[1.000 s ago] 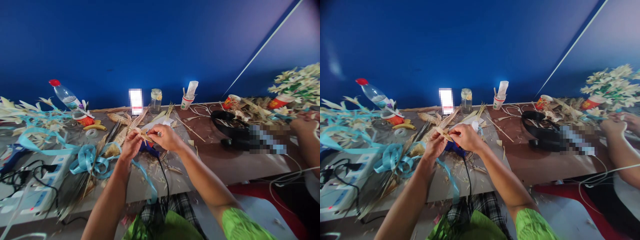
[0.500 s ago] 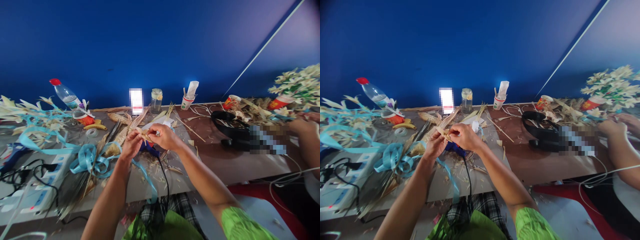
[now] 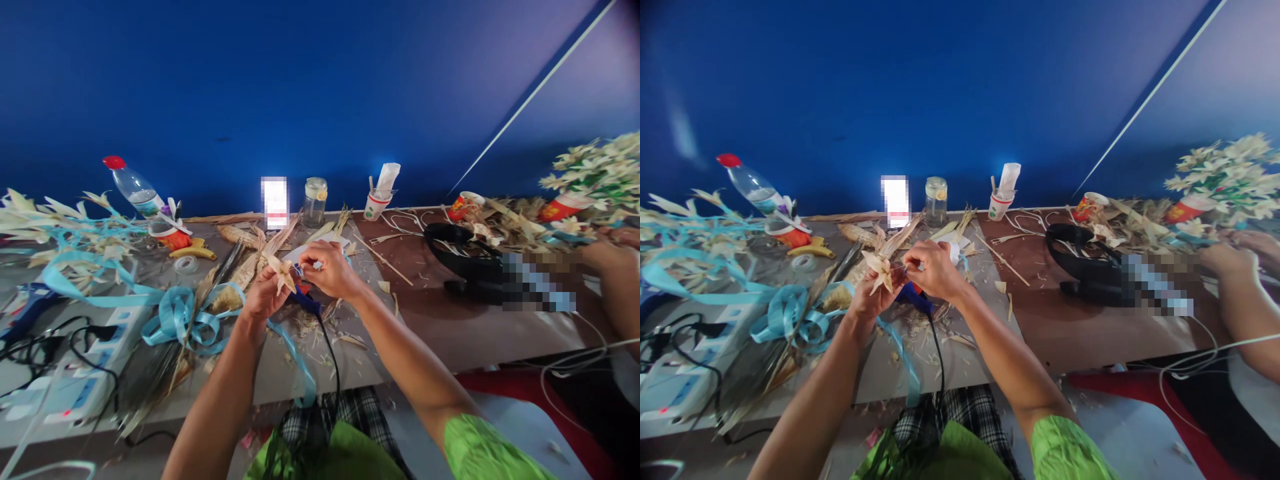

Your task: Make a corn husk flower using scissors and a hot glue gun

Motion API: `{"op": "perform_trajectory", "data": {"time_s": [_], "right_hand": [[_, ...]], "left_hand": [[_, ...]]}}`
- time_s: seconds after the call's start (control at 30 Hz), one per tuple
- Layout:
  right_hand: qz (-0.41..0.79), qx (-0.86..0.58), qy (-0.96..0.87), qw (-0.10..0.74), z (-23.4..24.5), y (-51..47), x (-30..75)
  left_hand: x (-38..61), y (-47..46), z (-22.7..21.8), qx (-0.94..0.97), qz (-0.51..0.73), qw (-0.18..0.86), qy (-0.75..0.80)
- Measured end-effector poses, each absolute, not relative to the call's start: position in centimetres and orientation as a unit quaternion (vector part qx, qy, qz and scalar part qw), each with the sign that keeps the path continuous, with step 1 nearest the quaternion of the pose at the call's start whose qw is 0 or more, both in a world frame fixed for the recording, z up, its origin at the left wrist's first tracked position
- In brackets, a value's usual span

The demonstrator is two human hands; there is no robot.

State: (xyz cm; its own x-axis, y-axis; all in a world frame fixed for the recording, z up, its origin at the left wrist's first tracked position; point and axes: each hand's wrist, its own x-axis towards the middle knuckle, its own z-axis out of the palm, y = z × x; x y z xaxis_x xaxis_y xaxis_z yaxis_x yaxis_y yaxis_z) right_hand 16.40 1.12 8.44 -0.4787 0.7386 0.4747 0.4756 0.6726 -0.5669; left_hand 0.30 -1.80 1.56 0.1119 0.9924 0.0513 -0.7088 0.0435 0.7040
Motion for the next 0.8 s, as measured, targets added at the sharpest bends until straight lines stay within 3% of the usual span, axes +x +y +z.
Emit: {"op": "perform_trajectory", "data": {"time_s": [0.2, 0.37, 0.43, 0.6, 0.8], "right_hand": [[0.097, -0.457, -0.808, 0.359, 7.9, 1.8, 16.8], [0.078, -0.508, -0.771, 0.377, 7.3, 2.0, 17.3], [0.120, -0.499, -0.755, 0.407, 7.1, 1.6, 17.2], [0.383, -0.418, -0.727, 0.388, 6.1, 0.3, 16.0], [0.453, -0.381, -0.636, 0.496, 5.1, -0.9, 13.8]], "left_hand": [[0.3, -1.7, 2.4, 0.311, 0.630, 0.679, 0.213], [0.5, -1.1, 2.3, 0.299, 0.685, 0.606, 0.271], [0.7, -0.8, 2.2, 0.303, 0.705, 0.577, 0.280], [1.0, -0.7, 2.2, 0.314, 0.722, 0.540, 0.297], [1.4, -1.0, 2.7, 0.323, 0.710, 0.543, 0.310]]}}
